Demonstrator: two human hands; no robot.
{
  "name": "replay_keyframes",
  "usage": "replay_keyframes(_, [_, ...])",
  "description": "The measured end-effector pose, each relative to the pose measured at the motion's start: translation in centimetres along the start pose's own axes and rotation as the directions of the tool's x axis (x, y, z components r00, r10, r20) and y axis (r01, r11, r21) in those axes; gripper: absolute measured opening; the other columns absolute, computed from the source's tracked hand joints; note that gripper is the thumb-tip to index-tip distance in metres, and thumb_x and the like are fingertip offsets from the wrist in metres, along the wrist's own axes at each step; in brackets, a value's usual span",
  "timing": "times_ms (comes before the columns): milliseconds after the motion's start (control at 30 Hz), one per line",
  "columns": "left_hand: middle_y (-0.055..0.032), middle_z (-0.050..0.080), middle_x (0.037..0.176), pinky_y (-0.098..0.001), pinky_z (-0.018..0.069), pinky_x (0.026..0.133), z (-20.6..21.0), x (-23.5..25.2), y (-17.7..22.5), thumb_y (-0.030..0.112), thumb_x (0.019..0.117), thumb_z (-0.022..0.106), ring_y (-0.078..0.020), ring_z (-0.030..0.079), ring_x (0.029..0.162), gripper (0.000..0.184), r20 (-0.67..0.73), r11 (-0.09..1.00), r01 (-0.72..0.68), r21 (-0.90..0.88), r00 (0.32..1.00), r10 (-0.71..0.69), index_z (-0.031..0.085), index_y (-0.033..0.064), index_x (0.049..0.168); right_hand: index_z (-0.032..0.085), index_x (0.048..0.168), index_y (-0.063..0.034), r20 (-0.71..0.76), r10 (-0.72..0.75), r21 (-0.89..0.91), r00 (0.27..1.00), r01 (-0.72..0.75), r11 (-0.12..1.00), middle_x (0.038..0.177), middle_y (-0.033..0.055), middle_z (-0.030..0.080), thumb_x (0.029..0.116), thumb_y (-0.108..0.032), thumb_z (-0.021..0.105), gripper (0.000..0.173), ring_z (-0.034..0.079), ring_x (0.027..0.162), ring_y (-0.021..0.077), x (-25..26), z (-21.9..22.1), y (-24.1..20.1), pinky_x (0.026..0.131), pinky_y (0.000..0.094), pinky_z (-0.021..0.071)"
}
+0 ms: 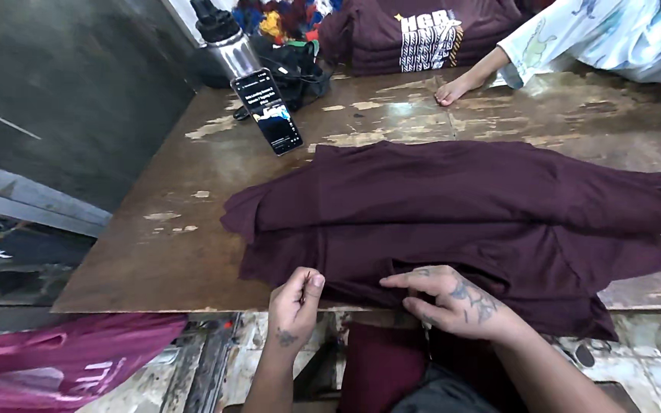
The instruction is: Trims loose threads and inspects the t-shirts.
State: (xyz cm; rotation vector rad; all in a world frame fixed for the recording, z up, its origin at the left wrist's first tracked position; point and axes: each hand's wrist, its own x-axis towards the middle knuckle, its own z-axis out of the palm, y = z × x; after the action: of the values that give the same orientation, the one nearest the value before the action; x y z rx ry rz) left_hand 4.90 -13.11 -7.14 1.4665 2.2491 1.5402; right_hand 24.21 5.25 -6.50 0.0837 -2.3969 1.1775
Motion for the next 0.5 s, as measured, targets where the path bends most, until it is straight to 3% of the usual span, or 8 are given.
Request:
replay_keyframes(67, [0.0033,0.054,0.067,-0.0102,0.0404,0.06,-0.1,0.0,0.1,0.025,0.1049,0.048,0.0072,0.048,0.061,0.036,-0.001,1.0,-0.008,0.013,1.0,0.008,0.062,-0.0025,0.086,0.075,0.117,-0.0015,-0.016,-0.004,-0.188,1.0,0.001,0.982,0.091,0.0144,0.076,0.0961,-0.018,0.062,0.029,0.074,0.08,0.0281,0.1,0.8,-0.6,0.077,0.0441,0.0597])
replay_keyframes(167, [-0.0016,0.058,0.068,-0.0123,0.0444,0.062,-0.2,-0.1,0.1,0.024,0.1043,0.05,0.0036,0.053,0.063,0.036,0.016,0.997,-0.044,0.059,0.999,0.043,0.064,-0.0032,0.086,0.074,0.091,-0.0116,-0.119,-0.241,-0.442,0.963,0.166,0.882,0.063,0.0034,0.06,0.0973,-0.021,0.058,0.019,0.062,0.056,0.0207,-1.6,2.5,-1.3,0.052,0.036,0.0518])
replay_keyframes(200, [-0.0032,0.059,0.069,-0.0129,0.0455,0.063,-0.2,-0.1,0.1,0.023,0.1039,0.052,0.0025,0.054,0.064,0.035,0.014,0.996,-0.065,0.057,0.998,0.065,0.065,-0.0037,0.086,0.07,0.09,-0.0153,-0.13,-0.3,-0.449,0.945,0.213,0.868,0.061,-0.0001,0.054,0.1004,-0.021,0.055,0.019,0.056,0.056,0.0163,-3.0,2.3,-1.8,0.053,0.0306,0.0476])
replay_keyframes(267, [0.0004,0.059,0.07,-0.01,0.0452,0.063,-0.4,-0.2,0.0,0.025,0.105,0.053,0.0064,0.053,0.065,0.034,-0.025,0.998,-0.067,0.002,0.997,0.067,0.064,-0.0013,0.087,0.066,0.091,-0.0175,-0.141,-0.296,-0.408,0.945,0.217,0.887,0.069,0.0008,0.053,0.105,-0.024,0.055,0.019,0.055,0.068,0.0153,-5.9,-0.2,-3.1,0.069,0.0276,0.0486])
replay_keyframes(333, [0.0072,0.059,0.072,-0.0084,0.0442,0.06,-0.7,-0.5,0.4,0.029,0.1055,0.053,0.0105,0.052,0.064,0.033,-0.09,0.997,-0.028,-0.073,0.996,0.022,0.064,0.0024,0.09,0.065,0.103,-0.0178,-0.16,-0.109,-0.524,0.981,0.009,0.852,0.092,0.0062,0.062,0.1065,-0.044,0.05,0.03,0.062,0.093,0.0199,-9.1,-4.2,-2.5,0.091,0.0341,0.0503])
replay_keyframes(400, [0.0098,0.058,0.071,-0.0095,0.0441,0.057,-0.7,0.0,1.4,0.03,0.1061,0.053,0.0101,0.051,0.06,0.033,-0.151,0.996,-0.027,-0.088,0.988,0.013,0.064,0.003,0.092,0.073,0.112,-0.0069,-0.178,0.135,-0.623,0.975,-0.218,0.751,0.112,0.0199,0.071,0.0994,-0.051,0.055,0.05,0.068,0.108,0.0393,-12.3,-8.0,-0.1,0.093,0.0575,0.0528])
replay_keyframes(433, [0.0093,0.057,0.069,-0.0109,0.0455,0.056,-0.7,0.5,2.0,0.029,0.1063,0.052,0.0087,0.052,0.059,0.033,-0.18,0.997,-0.034,-0.073,0.983,0.02,0.063,0.0016,0.092,0.074,0.106,-0.0002,-0.184,0.222,-0.617,0.957,-0.289,0.732,0.111,0.0251,0.07,0.0943,-0.039,0.061,0.043,0.067,0.107,0.047,-13.4,-9.5,0.9,0.091,0.0648,0.0512])
replay_keyframes(500, [0.0044,0.058,0.066,-0.0147,0.0502,0.057,-0.5,2.3,3.2,0.025,0.1067,0.05,0.0038,0.056,0.058,0.034,-0.215,0.998,-0.056,0.014,0.975,0.058,0.063,-0.0032,0.094,0.072,0.096,0.0098,-0.181,0.305,-0.603,0.935,-0.351,0.717,0.103,0.0299,0.071,0.0922,-0.012,0.062,0.024,0.069,0.1,0.0512,-13.3,-12.2,0.1,0.089,0.0653,0.0523])
